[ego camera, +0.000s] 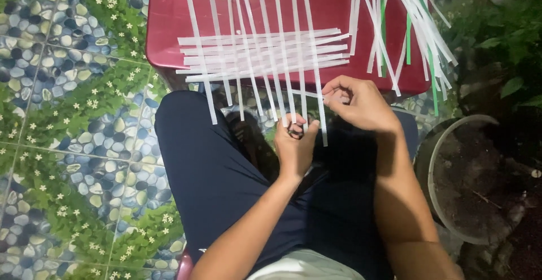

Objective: The person weaves white plastic strips into a grid pattern on a red tray. They interlace horizontal and vertical strips by hand, pressing them flat to maintain alignment.

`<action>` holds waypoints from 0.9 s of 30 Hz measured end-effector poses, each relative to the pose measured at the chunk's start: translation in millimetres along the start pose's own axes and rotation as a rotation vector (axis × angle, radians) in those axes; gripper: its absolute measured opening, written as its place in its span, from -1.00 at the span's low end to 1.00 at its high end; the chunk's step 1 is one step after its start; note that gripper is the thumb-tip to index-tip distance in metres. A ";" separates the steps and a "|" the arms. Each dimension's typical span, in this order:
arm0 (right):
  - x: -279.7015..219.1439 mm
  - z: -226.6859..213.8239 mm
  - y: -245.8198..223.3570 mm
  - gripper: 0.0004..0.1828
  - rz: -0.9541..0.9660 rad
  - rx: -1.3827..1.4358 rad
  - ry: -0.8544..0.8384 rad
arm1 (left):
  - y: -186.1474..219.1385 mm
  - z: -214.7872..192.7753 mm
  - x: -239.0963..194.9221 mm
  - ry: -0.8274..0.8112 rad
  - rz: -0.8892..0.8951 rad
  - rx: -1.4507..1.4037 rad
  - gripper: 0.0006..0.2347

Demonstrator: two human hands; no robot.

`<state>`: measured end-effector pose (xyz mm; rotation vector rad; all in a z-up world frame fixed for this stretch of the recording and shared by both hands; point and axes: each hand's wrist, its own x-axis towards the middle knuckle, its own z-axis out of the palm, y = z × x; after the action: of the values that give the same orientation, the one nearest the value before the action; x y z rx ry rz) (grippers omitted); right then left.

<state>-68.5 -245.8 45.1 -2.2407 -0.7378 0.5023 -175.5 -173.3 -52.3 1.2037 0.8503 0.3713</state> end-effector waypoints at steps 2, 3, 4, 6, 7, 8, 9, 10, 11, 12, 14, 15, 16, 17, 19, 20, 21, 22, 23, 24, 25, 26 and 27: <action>0.4 2.1 4.0 -0.85 -0.001 -0.001 0.015 | 0.5 -0.8 -1.3 -0.013 -0.010 -0.025 -0.81; 0.5 3.2 6.0 -0.86 -0.003 -0.002 0.029 | 0.8 -1.2 -2.0 -0.025 -0.019 -0.050 -0.80; 0.8 2.1 3.4 -0.86 -0.002 -0.002 0.029 | 1.3 -0.8 -1.6 -0.026 -0.020 -0.050 -0.80; 1.1 0.4 -1.7 -0.88 -0.015 -0.062 0.035 | 1.9 -0.4 -1.2 0.006 -0.070 -0.085 -0.86; 0.9 0.4 -1.2 -0.88 -0.014 -0.062 0.035 | 2.1 -0.2 -1.0 0.006 -0.071 -0.084 -0.86; 0.7 0.4 -0.7 -0.88 -0.023 -0.070 0.033 | 2.4 0.0 -0.8 0.006 -0.080 -0.108 -0.82; 1.0 -0.2 -0.3 -0.88 -0.033 -0.078 0.033 | 3.0 0.7 -0.1 0.005 -0.088 -0.132 -0.78; 1.3 -0.5 -0.8 -0.88 -0.033 -0.079 0.033 | 7.5 -0.1 -1.1 0.005 -0.088 -0.133 -0.78; 1.2 -0.5 -1.3 -0.88 -0.052 -0.071 0.039 | 11.7 -1.5 -2.8 -0.010 -0.078 -0.150 -0.74; 0.9 -0.4 -1.6 -0.87 -0.071 -0.063 0.045 | 15.8 -2.8 -4.5 -0.025 -0.068 -0.167 -0.70; 1.0 -1.4 -0.4 -0.86 -0.091 -0.072 0.044 | 9.5 -2.5 -3.8 -0.030 -0.059 -0.170 -0.73; 1.1 -2.1 0.1 -0.85 -0.110 -0.080 0.041 | 6.6 -2.3 -3.6 -0.034 -0.050 -0.173 -0.76; 1.3 -1.7 0.2 -0.85 -0.109 -0.080 0.041 | 7.0 -2.3 -3.6 -0.034 -0.051 -0.173 -0.76; 1.7 -1.2 0.4 -0.81 -0.138 -0.086 0.050 | 7.5 -2.4 -3.3 -0.033 -0.048 -0.157 -0.75; 2.5 -0.3 2.6 -0.78 -0.165 -0.092 0.059 | 8.8 -3.0 -2.9 -0.032 -0.047 -0.142 -0.73; 2.8 0.1 4.7 -0.77 -0.179 -0.116 0.069 | 9.6 -3.3 -2.9 -0.017 -0.051 -0.111 -0.70; 3.4 0.0 6.8 -0.76 -0.193 -0.141 0.080 | 10.6 -3.3 -2.6 -0.004 -0.055 -0.080 -0.66; 3.0 0.6 6.9 -0.76 -0.192 -0.141 0.080 | 13.5 -2.4 -3.8 -0.005 -0.055 -0.080 -0.66; 2.9 1.3 6.9 -0.79 -0.205 -0.147 0.099 | 16.6 -1.5 -5.0 0.012 -0.053 -0.097 -0.68; 2.6 2.2 6.8 -0.82 -0.218 -0.152 0.118 | 19.5 -0.8 -6.3 0.029 -0.051 -0.114 -0.70; 2.4 3.2 7.7 -0.82 -0.218 -0.151 0.116 | 16.9 -4.9 -6.4 0.030 -0.052 -0.114 -0.70; 2.2 4.2 8.6 -0.84 -0.224 -0.146 0.118 | 14.2 -8.9 -6.5 0.021 -0.064 -0.156 -0.73; 2.2 4.2 9.8 -0.85 -0.231 -0.142 0.121 | 11.7 -11.9 -6.3 0.010 -0.074 -0.200 -0.72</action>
<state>-65.6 -248.0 34.8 -2.2547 -0.9798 0.2064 -186.4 -165.5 -40.5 0.9833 0.8436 0.3929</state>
